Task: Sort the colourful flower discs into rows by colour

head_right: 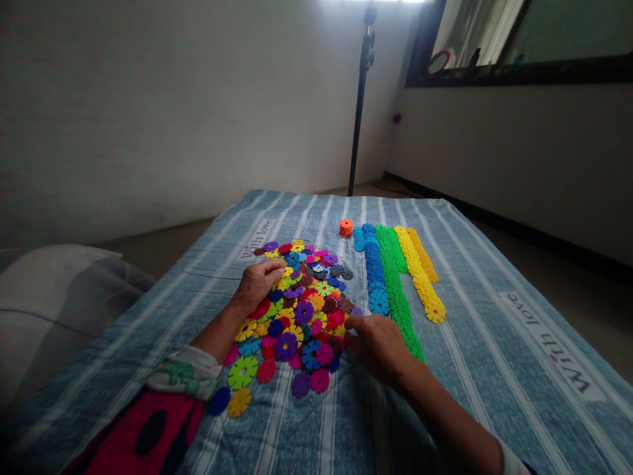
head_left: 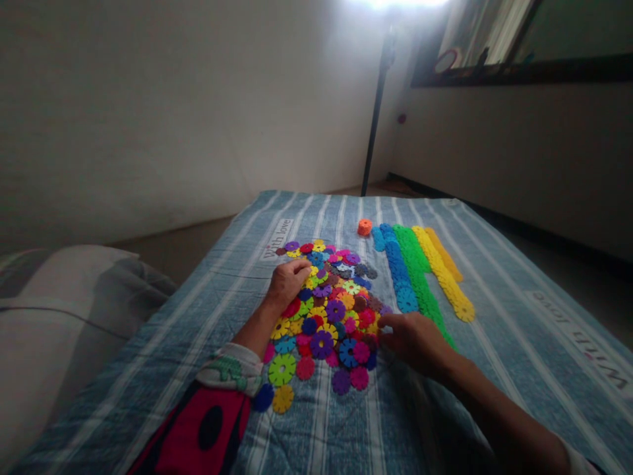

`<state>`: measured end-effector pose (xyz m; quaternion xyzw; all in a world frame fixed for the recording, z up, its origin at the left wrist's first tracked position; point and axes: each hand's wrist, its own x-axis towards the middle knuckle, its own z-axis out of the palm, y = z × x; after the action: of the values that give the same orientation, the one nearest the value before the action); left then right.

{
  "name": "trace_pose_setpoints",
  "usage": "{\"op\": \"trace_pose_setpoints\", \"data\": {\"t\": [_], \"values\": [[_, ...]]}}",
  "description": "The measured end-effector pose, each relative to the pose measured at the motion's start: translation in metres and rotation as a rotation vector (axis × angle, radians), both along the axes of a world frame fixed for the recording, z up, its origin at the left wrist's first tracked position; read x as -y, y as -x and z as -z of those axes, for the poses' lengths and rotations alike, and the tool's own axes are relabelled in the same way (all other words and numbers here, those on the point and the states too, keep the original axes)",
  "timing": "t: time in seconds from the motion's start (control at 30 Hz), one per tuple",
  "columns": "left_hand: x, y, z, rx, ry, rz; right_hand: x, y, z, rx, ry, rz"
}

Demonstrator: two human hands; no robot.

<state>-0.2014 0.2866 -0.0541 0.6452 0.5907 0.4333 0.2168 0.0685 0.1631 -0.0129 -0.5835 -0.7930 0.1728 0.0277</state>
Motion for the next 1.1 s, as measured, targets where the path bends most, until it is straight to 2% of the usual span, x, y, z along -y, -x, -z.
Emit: {"op": "trace_pose_setpoints", "data": {"t": [0.3,0.73,0.9,1.1], "values": [[0.002,-0.002,-0.003,-0.011,-0.006,-0.001,-0.007,0.004,0.013,-0.081,-0.045,-0.073],[0.000,-0.001,0.000,0.003,0.002,-0.011,-0.009,0.000,0.008,-0.162,0.024,0.068],[0.001,-0.002,-0.001,0.001,-0.007,-0.010,-0.015,-0.005,0.007,-0.372,0.116,0.078],[0.000,-0.001,0.000,-0.007,-0.019,-0.006,-0.014,0.007,0.008,-0.627,0.268,0.076]]}}
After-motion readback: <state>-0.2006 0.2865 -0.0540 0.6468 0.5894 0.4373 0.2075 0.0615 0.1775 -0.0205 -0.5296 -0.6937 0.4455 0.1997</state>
